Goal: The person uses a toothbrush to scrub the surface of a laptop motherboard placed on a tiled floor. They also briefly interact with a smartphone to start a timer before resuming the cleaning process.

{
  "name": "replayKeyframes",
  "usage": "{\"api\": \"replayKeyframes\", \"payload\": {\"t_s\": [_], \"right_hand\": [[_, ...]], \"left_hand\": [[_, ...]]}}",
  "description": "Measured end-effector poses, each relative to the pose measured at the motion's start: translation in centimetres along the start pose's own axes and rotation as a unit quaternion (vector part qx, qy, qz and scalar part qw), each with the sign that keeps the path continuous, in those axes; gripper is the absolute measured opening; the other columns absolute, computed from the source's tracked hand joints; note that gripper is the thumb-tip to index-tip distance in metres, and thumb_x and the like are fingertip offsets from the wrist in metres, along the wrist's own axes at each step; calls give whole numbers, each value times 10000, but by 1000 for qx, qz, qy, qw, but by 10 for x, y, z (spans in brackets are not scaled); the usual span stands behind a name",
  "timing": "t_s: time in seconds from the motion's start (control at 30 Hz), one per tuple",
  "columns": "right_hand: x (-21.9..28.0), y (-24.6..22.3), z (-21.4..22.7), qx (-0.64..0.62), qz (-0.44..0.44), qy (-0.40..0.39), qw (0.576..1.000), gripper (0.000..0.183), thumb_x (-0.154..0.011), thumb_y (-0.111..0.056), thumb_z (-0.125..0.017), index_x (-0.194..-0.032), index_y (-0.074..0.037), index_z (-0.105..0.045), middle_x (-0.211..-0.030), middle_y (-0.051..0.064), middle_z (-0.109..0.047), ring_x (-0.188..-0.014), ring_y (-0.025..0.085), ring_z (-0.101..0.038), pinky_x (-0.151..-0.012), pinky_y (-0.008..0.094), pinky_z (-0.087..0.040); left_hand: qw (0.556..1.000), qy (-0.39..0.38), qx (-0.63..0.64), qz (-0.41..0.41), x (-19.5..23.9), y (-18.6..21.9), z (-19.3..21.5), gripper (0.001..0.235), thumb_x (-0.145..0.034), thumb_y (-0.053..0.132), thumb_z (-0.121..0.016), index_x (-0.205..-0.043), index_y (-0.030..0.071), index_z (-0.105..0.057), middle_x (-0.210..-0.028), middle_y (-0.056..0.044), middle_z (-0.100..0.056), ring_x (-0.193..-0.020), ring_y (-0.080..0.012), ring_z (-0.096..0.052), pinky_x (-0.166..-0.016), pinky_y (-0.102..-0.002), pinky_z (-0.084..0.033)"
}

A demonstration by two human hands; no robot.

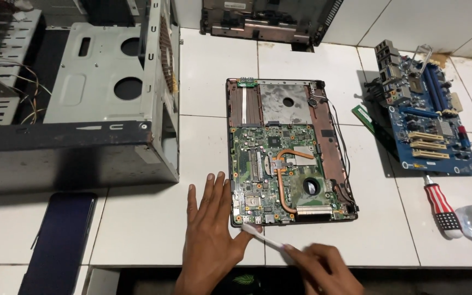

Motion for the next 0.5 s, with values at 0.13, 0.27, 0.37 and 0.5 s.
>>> {"api": "replayKeyframes", "payload": {"t_s": [0.13, 0.27, 0.37, 0.5], "right_hand": [[-27, -37, 19, -14, -8, 7, 1000, 348, -951, -67, -645, -1071, -339, -825, -931, -66, -621, -630, 104, -567, -624, 157, -408], [9, 15, -5, 46, -47, -96, 993, 524, -864, -97, -705, -1202, -484, -808, -998, -126, -660, -764, 35, -667, -728, 164, -398], [26, 9, -45, 49, 59, -52, 996, 569, -866, -74, -657, -1284, -450, -744, -994, -131, -595, -601, 24, -619, -556, 188, -513], [27, -28, -72, 9, 13, 17, 1000, 386, -910, -119, -716, -1237, -314, -775, -909, -41, -605, -595, 63, -600, -581, 191, -489]], "left_hand": [[1000, -11, -13, -9, 1, 0, 3, 1016, -815, 472, -814, -1578, -36, -375, -1688, -187, -361, -1600, -324, -271, -1316, -579, -82], [1000, -16, -13, 8, 3, 1, 1, 934, -903, 520, -717, -1585, -18, -373, -1693, -180, -348, -1602, -316, -251, -1314, -557, -60], [1000, -29, -3, 12, -1, 2, 6, 948, -853, 468, -731, -1551, -75, -389, -1685, -224, -333, -1605, -335, -223, -1310, -564, -20], [999, -23, 19, 12, -2, 3, 8, 974, -893, 569, -749, -1570, -32, -391, -1675, -202, -370, -1593, -326, -258, -1303, -551, -37]]}}
Point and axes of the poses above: each hand's wrist, its own x-axis away from the middle knuckle, its own z-axis out of the back of the hand, y = z × x, the point moved 2 cm from there along -x, towards the middle knuckle
